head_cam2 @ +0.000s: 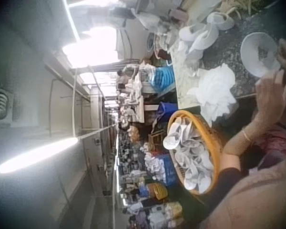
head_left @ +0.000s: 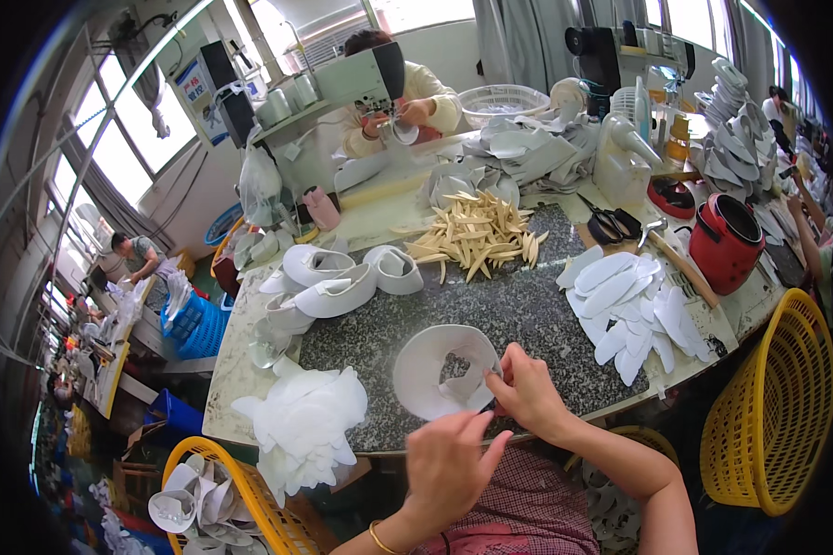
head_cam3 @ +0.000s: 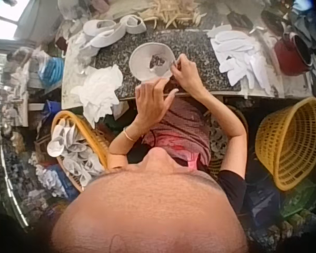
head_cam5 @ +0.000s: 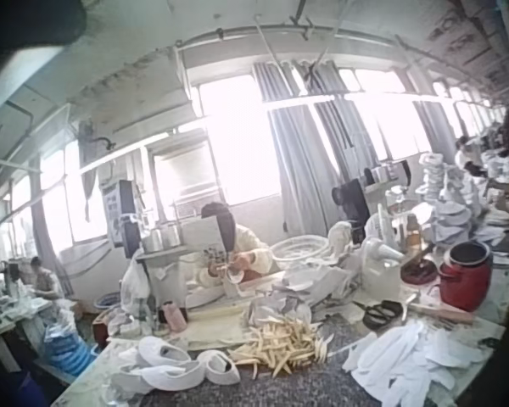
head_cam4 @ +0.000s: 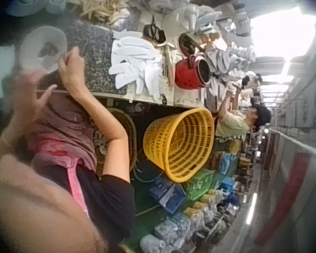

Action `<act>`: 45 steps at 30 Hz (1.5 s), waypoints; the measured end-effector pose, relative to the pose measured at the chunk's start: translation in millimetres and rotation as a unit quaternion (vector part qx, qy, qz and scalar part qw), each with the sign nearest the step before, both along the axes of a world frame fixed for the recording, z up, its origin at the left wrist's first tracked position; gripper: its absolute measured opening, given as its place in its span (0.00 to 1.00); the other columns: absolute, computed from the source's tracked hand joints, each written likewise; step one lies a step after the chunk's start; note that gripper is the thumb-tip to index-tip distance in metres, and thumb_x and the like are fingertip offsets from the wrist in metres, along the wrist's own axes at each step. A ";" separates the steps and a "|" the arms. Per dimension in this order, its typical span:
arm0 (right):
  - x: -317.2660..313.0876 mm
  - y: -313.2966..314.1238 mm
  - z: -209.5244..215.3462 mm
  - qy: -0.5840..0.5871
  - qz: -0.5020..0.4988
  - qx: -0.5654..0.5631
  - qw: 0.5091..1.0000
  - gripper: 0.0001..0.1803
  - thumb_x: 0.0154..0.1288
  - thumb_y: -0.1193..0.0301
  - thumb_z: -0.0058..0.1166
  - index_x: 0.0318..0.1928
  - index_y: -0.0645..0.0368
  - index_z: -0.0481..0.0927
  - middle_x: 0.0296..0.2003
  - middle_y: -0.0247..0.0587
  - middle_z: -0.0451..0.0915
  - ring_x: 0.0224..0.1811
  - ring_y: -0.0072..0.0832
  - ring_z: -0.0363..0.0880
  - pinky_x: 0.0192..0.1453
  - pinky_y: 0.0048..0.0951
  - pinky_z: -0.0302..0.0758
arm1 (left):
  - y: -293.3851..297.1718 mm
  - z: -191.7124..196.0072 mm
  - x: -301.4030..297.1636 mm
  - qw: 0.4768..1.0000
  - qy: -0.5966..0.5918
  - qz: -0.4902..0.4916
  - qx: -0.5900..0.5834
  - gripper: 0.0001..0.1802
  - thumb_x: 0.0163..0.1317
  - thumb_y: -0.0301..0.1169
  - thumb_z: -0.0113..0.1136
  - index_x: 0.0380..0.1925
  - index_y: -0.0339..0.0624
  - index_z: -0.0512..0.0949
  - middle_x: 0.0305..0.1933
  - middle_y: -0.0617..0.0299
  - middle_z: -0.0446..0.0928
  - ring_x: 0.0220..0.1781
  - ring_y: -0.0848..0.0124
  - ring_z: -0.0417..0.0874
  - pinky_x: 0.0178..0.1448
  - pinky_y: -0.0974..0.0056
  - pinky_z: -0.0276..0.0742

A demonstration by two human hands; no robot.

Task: Applying adhesive and manually assembling components for white shoes at a factory workstation.

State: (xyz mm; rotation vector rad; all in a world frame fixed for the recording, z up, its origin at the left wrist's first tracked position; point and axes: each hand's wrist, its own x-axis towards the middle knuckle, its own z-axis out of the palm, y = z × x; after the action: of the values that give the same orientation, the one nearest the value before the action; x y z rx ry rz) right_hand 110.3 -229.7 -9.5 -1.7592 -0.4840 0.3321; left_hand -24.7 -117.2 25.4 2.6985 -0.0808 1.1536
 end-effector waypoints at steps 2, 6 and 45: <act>-5.7 -2.3 -10.4 -0.014 0.026 -0.013 0.999 0.17 0.70 0.67 0.57 0.35 0.68 0.67 0.21 0.51 0.80 0.20 0.34 0.84 0.23 0.34 0.76 | -3.3 -13.3 7.9 0.991 0.120 0.003 0.064 0.26 0.57 0.35 0.70 0.54 0.40 0.75 0.51 0.59 0.78 0.51 0.65 0.78 0.62 0.55 0.62; -12.8 -18.3 16.3 0.034 0.119 -0.086 0.989 0.19 0.69 0.63 0.59 0.40 0.69 0.69 0.24 0.51 0.81 0.22 0.33 0.83 0.28 0.34 0.78 | 33.0 -37.7 18.3 0.979 0.200 -0.038 0.029 0.12 0.61 0.26 0.62 0.46 0.45 0.81 0.35 0.66 0.80 0.45 0.68 0.81 0.66 0.51 0.60; -13.4 -34.4 -12.2 -0.675 0.209 -0.124 0.697 0.12 0.48 0.73 0.57 0.34 0.65 0.83 0.35 0.40 0.81 0.40 0.31 0.83 0.59 0.40 0.80 | 42.1 -23.7 6.4 0.939 0.211 -0.118 0.247 0.24 0.54 0.29 0.55 0.51 0.27 0.78 0.48 0.49 0.80 0.51 0.62 0.82 0.57 0.60 0.81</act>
State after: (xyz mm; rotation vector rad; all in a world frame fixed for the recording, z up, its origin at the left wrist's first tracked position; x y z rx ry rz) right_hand 96.8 -264.2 -21.7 -1.8829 -1.9822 -0.7499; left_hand -18.3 -75.1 1.7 3.1823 -0.6893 0.5139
